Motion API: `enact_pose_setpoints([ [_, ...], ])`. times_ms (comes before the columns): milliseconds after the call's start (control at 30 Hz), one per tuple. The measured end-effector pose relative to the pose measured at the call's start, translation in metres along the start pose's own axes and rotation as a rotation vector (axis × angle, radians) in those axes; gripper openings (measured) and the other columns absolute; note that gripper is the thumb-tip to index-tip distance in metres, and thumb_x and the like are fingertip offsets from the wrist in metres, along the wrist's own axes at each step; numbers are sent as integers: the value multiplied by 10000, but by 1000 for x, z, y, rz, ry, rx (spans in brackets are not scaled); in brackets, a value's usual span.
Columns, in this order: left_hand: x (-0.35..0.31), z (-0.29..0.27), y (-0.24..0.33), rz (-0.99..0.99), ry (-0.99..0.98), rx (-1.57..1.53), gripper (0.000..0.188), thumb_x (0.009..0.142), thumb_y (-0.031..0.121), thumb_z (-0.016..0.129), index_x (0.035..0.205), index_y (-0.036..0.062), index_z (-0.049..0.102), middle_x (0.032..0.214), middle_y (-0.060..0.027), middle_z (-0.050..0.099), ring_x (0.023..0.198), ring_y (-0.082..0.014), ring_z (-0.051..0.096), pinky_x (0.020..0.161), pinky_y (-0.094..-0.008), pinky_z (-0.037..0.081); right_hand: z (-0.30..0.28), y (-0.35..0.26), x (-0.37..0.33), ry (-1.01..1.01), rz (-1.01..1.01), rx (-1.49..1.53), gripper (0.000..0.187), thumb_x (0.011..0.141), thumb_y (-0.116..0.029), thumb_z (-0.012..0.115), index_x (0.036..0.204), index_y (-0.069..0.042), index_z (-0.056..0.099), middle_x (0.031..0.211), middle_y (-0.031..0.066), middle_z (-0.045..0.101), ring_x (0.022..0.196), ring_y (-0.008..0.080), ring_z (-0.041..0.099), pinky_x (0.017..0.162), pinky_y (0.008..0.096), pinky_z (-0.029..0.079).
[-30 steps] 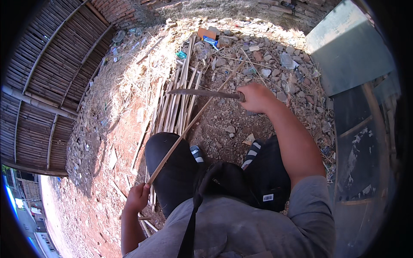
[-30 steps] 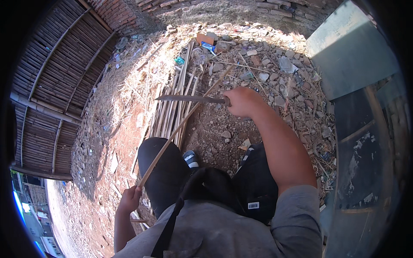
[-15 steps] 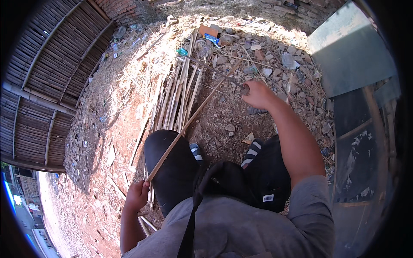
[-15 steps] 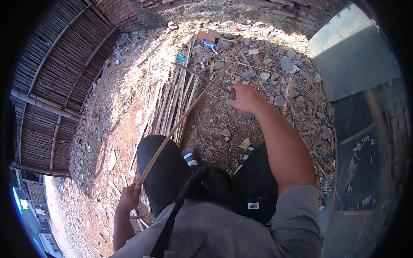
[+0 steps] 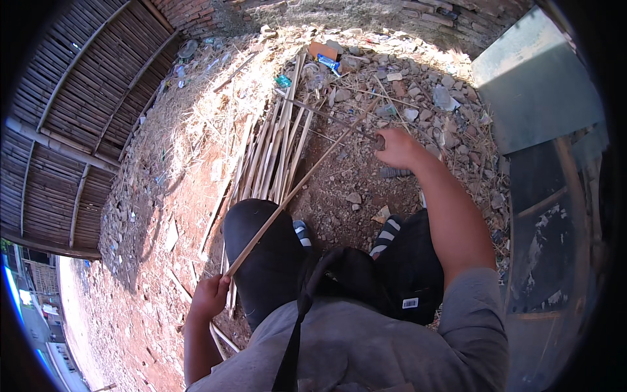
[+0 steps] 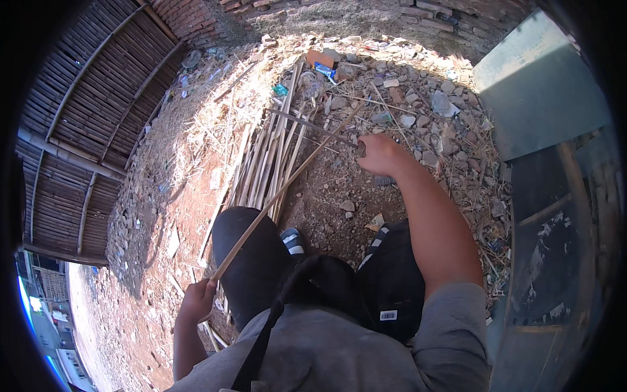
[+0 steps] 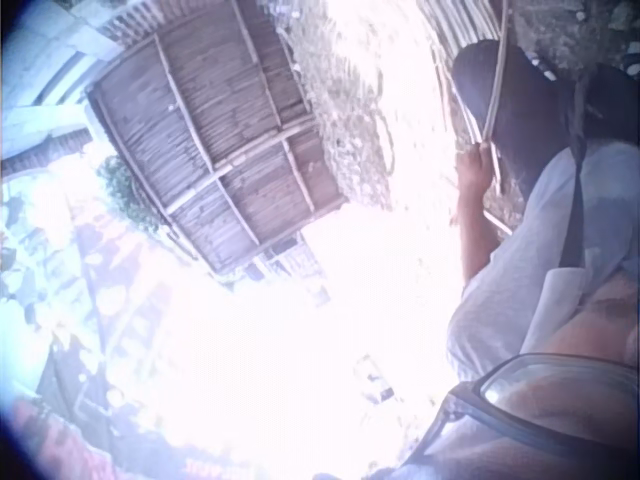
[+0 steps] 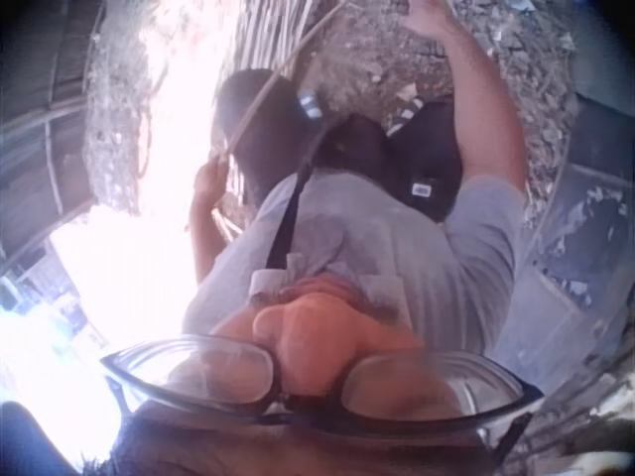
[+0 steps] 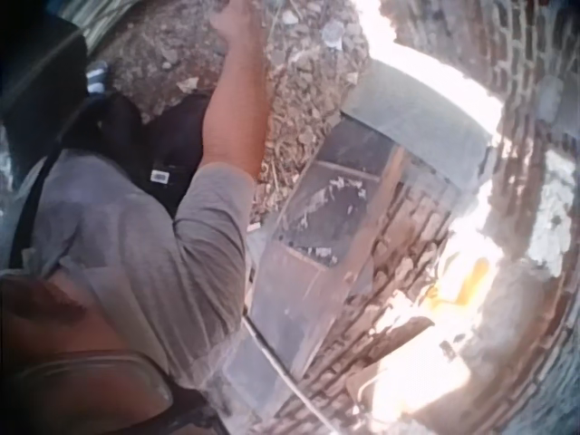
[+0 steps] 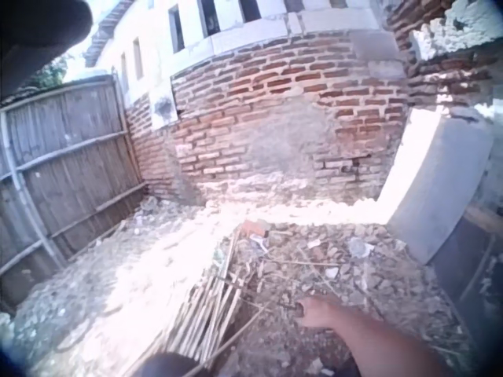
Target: The person sits on the ground and uses a large knife to shave thin strips of bamboo. They hold a bamboo stick with their left hand and repeatedly scrape the blade along its length to remove the outer layer, creating a pile of shavings.
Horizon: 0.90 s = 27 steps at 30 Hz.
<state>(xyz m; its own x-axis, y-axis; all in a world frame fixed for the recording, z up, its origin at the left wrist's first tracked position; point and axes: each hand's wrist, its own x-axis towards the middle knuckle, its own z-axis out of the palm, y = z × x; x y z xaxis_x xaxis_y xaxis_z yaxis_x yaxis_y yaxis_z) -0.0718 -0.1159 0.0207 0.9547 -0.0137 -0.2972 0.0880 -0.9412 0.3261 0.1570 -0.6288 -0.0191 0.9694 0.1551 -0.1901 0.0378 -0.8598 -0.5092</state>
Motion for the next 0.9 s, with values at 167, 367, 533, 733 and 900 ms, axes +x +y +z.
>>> enact_pose_setpoints([
  [167,-5,1,-1,-24,-16,-34,427,1038,336,510,818,-14,616,679,-256,606,692,-482,617,617,-530,458,7,-62,-28,-127,-275,-188,306,809,-198,701,1076,-49,685,900,188,699,908,376,688,800,472,543],
  [367,2,14,-18,47,54,-26,410,1029,320,519,802,-10,605,713,-266,615,715,-490,618,626,-533,465,-6,4,-4,284,34,86,247,795,-162,672,1010,-41,674,866,163,695,915,382,688,819,464,542],
  [533,0,2,-9,-53,-50,-105,425,1035,329,513,810,-20,605,690,-261,605,701,-481,619,629,-523,463,-13,-32,-17,-64,-18,-124,341,813,-177,662,1125,-37,668,974,184,707,969,366,687,858,465,545],
  [733,-3,-5,-23,14,-24,-12,414,1034,324,524,816,-16,616,651,-230,597,629,-427,617,585,-482,458,5,24,4,67,-15,-9,436,776,-201,722,1160,-4,663,1000,226,690,964,388,680,846,476,538],
  [900,-17,-17,-21,-68,-37,-26,396,1028,301,531,797,-12,608,623,-205,590,578,-372,614,573,-448,464,4,10,0,-13,-8,-63,492,793,-192,691,1255,-29,643,1082,206,699,1036,367,673,899,466,540],
])
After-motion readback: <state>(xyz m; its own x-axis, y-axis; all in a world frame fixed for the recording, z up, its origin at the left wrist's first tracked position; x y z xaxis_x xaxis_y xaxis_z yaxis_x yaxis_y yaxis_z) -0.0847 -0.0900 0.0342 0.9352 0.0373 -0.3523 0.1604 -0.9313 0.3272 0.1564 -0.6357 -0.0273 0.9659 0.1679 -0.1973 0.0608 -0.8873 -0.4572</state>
